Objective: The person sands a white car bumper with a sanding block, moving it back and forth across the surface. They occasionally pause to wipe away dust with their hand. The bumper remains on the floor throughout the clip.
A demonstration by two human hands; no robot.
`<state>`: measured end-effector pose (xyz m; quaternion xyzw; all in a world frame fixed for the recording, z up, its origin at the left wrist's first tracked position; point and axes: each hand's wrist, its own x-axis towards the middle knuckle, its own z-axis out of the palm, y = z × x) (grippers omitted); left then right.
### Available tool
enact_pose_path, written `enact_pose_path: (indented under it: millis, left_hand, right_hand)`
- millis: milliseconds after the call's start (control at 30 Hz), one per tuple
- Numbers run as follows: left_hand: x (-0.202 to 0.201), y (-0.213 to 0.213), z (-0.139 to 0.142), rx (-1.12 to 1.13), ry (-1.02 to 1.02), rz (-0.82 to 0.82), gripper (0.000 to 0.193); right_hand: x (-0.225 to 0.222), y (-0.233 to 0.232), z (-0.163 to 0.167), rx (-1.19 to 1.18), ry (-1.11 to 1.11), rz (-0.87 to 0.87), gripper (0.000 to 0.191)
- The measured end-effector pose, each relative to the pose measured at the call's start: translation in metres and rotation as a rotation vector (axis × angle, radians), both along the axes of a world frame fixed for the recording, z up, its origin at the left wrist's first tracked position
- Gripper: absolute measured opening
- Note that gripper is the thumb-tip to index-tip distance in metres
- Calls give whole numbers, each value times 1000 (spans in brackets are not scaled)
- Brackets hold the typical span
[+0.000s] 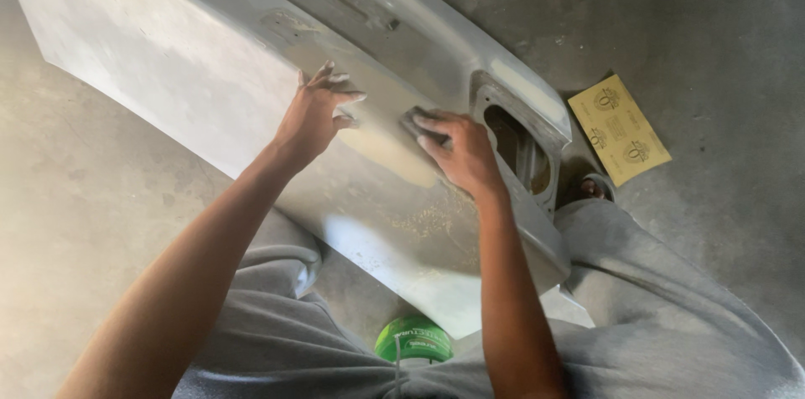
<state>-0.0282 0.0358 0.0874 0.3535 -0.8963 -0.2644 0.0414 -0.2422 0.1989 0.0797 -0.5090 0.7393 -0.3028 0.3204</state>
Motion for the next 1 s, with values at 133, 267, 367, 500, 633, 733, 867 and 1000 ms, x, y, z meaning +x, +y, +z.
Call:
enact_pose_path:
  millis: [133,267,367,500,633,733,867,1000]
  left_hand:
    - [-1,0,-2,4,-17,1,45]
    - [0,0,-3,9,-42,3,44]
    - [1,0,-3,9,-21,5,46]
    - [1,0,-3,-4,-24,-6,46]
    - [1,0,-5,-11,-34,-4,45]
    - [0,0,-6,-8,-33,0,45]
    - [0,-2,-6,-27,-27,-26,45]
    - [1,-2,-7,-27,-49,-10,46]
  right_hand:
    - [4,1,-1,-133,259,-31,32]
    - [8,0,-2,75,-124,-50,33]
    - [9,-2,-3,-40,97,-48,32]
    - [10,-3,-4,-43,140,-36,32]
    - [10,-2,-4,163,-218,-76,33]
    - [9,0,-4,-102,262,-35,32]
    - [9,0,-6,13,-65,-1,33]
    - [9,-2,-7,47,-43,-30,33]
